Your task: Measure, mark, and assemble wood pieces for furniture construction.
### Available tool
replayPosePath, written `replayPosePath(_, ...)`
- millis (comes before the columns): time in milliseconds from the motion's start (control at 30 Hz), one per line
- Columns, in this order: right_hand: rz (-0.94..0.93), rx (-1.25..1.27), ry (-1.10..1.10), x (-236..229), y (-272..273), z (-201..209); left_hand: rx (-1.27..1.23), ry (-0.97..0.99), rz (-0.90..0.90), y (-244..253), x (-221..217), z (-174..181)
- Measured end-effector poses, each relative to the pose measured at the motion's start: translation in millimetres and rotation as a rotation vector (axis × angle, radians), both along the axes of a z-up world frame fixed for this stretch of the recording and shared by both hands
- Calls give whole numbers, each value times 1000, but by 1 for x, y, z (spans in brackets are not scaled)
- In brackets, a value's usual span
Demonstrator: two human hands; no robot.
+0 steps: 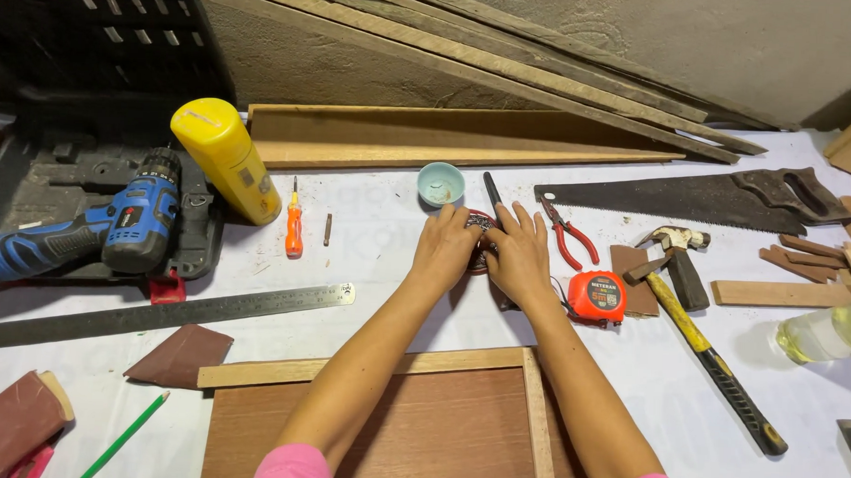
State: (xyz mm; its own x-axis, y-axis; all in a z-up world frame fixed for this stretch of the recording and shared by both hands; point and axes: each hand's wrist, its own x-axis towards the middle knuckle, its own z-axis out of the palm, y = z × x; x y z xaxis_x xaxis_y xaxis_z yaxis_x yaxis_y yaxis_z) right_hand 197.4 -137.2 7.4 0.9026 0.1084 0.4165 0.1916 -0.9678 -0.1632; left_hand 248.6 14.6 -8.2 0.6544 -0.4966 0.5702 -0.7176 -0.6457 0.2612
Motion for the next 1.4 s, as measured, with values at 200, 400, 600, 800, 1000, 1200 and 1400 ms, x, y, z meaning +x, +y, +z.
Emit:
replayPosePath(200, 38, 13, -6, -1, 1, -2, 4, 30, -4, 4, 2, -9)
replayPosePath(400, -54, 296, 76, -7, 4, 6, -90, 105, -39, 8, -15, 23)
replayPosePath(600, -29, 408, 50, -4, 2, 8, -10, 130, 33, 2, -3, -12)
replayPosePath(800, -1, 1017, 286, 2, -7, 9, -200, 295, 30, 7, -3, 0)
replayPosePath(1000, -11, 1061, 287, 0, -4, 16, -348, 432, 67, 9, 1, -3)
replayPosePath(1200, -15, 1023, 246, 0, -3, 14, -365, 429, 72, 11, -1, 3)
replayPosePath(1400, -6, 1033, 226, -4, 0, 6, -449, 415, -49, 14, -17, 18)
